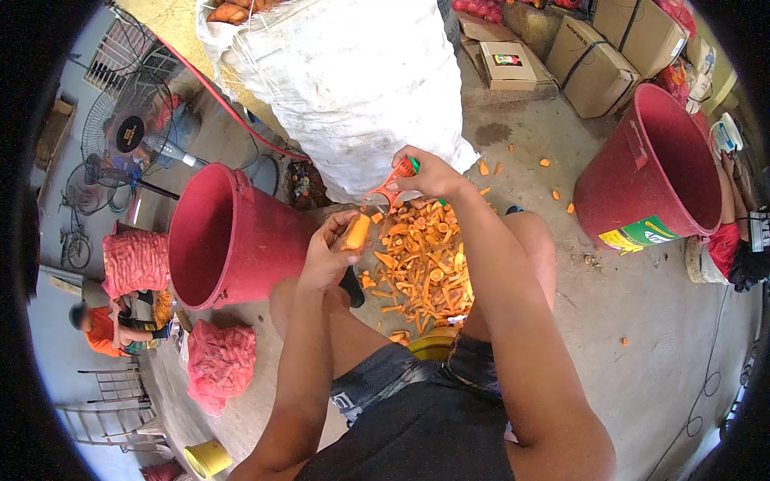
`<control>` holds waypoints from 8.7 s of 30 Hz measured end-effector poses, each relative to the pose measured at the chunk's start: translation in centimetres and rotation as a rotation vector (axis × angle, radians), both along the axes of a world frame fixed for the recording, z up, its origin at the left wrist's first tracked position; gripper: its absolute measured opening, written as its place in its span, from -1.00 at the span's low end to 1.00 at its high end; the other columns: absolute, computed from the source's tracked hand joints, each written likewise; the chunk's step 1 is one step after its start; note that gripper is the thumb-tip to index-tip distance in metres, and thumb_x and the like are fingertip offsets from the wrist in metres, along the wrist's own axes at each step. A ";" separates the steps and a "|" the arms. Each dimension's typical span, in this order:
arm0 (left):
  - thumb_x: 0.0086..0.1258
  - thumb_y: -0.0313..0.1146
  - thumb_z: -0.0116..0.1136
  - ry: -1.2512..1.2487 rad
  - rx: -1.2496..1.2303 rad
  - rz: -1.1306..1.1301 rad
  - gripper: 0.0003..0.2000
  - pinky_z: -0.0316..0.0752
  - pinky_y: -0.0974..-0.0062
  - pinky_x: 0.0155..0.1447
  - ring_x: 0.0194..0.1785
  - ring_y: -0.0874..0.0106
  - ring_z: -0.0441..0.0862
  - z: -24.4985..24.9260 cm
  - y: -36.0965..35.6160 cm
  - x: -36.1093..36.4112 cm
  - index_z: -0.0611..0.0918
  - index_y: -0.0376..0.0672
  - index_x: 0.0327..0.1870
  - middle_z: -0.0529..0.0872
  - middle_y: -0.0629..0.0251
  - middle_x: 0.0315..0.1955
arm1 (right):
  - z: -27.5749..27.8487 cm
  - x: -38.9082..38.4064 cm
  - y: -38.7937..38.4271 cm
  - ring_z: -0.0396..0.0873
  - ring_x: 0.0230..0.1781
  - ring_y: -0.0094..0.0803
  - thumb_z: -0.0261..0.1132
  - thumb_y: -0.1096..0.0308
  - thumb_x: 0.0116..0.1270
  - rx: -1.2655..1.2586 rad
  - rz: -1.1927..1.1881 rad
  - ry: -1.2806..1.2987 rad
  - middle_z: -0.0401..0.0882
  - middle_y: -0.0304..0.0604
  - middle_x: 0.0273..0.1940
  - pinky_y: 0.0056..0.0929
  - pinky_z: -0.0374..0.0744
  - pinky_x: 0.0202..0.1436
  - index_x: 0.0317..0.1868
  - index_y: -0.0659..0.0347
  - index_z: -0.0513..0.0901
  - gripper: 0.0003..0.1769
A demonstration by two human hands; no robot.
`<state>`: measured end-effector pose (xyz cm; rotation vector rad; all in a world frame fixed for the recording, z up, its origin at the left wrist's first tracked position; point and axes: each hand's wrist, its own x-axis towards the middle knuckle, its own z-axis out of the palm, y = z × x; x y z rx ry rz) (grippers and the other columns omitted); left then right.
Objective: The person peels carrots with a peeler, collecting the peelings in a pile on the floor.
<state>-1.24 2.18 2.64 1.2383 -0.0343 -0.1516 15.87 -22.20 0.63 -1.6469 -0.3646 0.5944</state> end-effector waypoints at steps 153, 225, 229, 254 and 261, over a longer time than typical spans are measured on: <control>0.64 0.22 0.10 -0.017 -0.347 0.094 -0.29 0.56 0.26 0.39 0.07 0.36 0.68 0.5 -1.9 0.2 0.44 -0.19 0.56 0.70 0.24 0.22 | 4.5 -3.0 -1.3 0.58 -0.20 -0.50 0.68 0.30 0.25 -0.187 -0.276 -0.241 0.70 -0.24 -0.24 -0.38 0.62 -0.02 0.07 0.10 0.67 -0.55; 0.54 -0.29 0.41 -0.698 0.714 0.600 -0.48 0.70 0.34 0.03 -0.08 0.43 0.72 33.8 1.8 34.9 0.56 -0.02 0.47 0.74 0.17 0.04 | 2.8 1.8 -1.9 0.73 0.12 0.11 0.27 0.51 0.30 -0.839 0.521 -0.452 0.79 0.13 0.04 0.01 0.67 0.19 0.22 0.13 0.73 -0.54; 0.58 -0.15 0.34 -0.653 0.333 0.478 -0.52 0.55 0.45 0.22 0.03 0.50 0.68 29.7 1.5 27.2 0.61 -0.34 0.33 0.76 0.27 -0.09 | 4.8 0.9 -1.8 0.74 0.10 0.14 0.31 0.46 0.29 -0.831 0.466 -0.394 0.79 0.17 0.03 0.02 0.69 0.18 0.23 0.13 0.73 -0.53; 0.42 -0.25 0.53 -0.099 0.667 0.375 -0.66 0.57 0.43 0.02 -0.17 0.46 0.64 -1.5 -3.5 2.3 0.63 -0.28 -0.04 0.72 0.35 -0.23 | -1.2 -4.2 2.9 0.79 -0.02 0.12 0.39 0.40 0.25 -0.958 0.324 -0.494 0.81 0.20 -0.12 0.00 0.72 0.09 0.02 0.31 0.80 -0.67; 0.83 -0.12 -0.21 0.236 0.045 0.379 -0.51 0.44 0.42 0.45 0.50 0.45 0.42 0.9 -1.3 3.2 0.34 0.00 0.68 0.39 0.31 0.55 | 1.4 -2.6 0.6 0.74 -0.01 -0.22 0.61 0.25 0.26 -0.358 0.347 -0.362 0.80 -0.14 -0.09 -0.31 0.65 0.10 0.03 0.14 0.73 -0.63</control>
